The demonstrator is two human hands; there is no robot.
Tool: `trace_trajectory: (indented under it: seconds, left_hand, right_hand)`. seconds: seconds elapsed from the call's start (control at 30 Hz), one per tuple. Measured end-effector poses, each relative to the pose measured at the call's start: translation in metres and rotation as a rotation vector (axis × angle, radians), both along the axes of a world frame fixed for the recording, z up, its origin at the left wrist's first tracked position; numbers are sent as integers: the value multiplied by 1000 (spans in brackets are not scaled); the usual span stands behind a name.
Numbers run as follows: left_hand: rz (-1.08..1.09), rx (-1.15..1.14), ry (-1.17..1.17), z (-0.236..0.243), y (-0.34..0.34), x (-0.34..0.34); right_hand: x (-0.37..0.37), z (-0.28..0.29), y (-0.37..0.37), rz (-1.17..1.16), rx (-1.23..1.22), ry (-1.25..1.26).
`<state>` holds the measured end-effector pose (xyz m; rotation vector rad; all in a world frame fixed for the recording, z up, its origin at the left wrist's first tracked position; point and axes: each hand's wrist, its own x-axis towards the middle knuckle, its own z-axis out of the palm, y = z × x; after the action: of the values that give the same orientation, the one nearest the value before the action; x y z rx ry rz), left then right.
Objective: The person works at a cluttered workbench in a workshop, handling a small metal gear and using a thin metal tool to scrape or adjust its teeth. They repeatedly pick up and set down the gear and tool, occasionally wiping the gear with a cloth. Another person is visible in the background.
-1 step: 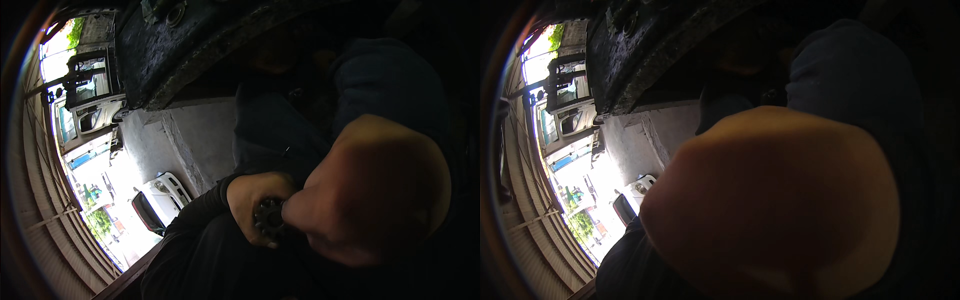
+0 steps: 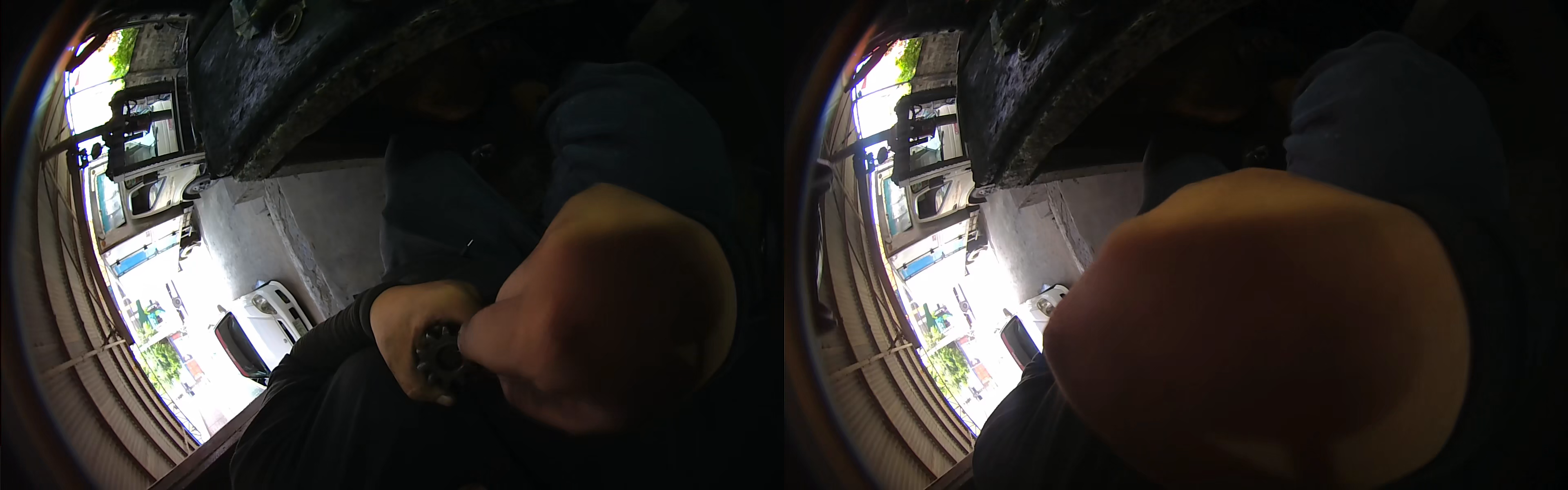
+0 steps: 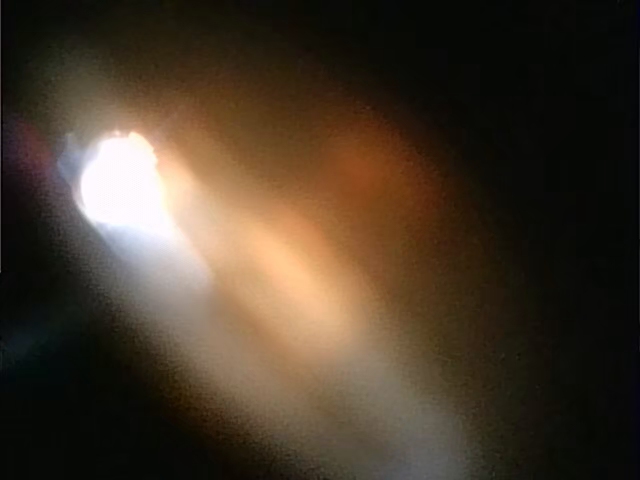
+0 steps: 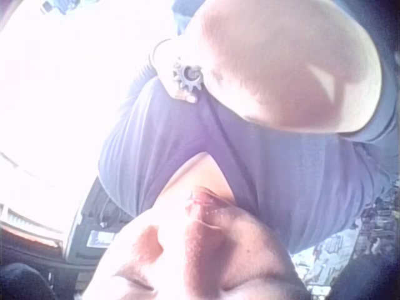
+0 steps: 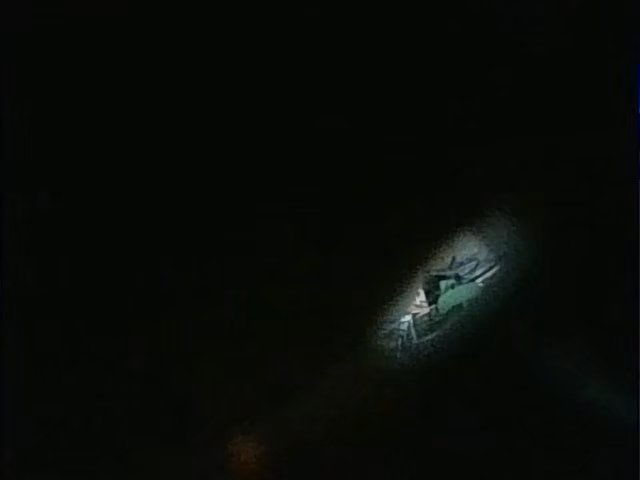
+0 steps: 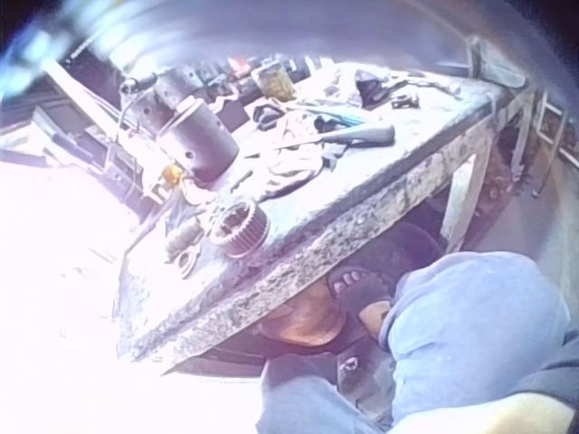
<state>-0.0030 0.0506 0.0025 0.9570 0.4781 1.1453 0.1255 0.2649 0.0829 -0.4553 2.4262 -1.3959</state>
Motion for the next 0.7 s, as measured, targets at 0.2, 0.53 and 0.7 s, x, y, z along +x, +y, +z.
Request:
trace_trajectory:
  seconds: [0.2, 0.53, 0.7]
  left_hand:
    - [-20, 32, 40, 2, 5, -7]
    - [-48, -1, 76, 13, 11, -9]
    - [31, 47, 9, 5, 5, -3]
  right_hand:
    - [-1, 1, 0, 3, -6, -29]
    - [-26, 30, 12, 147, 6, -109]
    - [-6, 13, 1, -18, 9, 154]
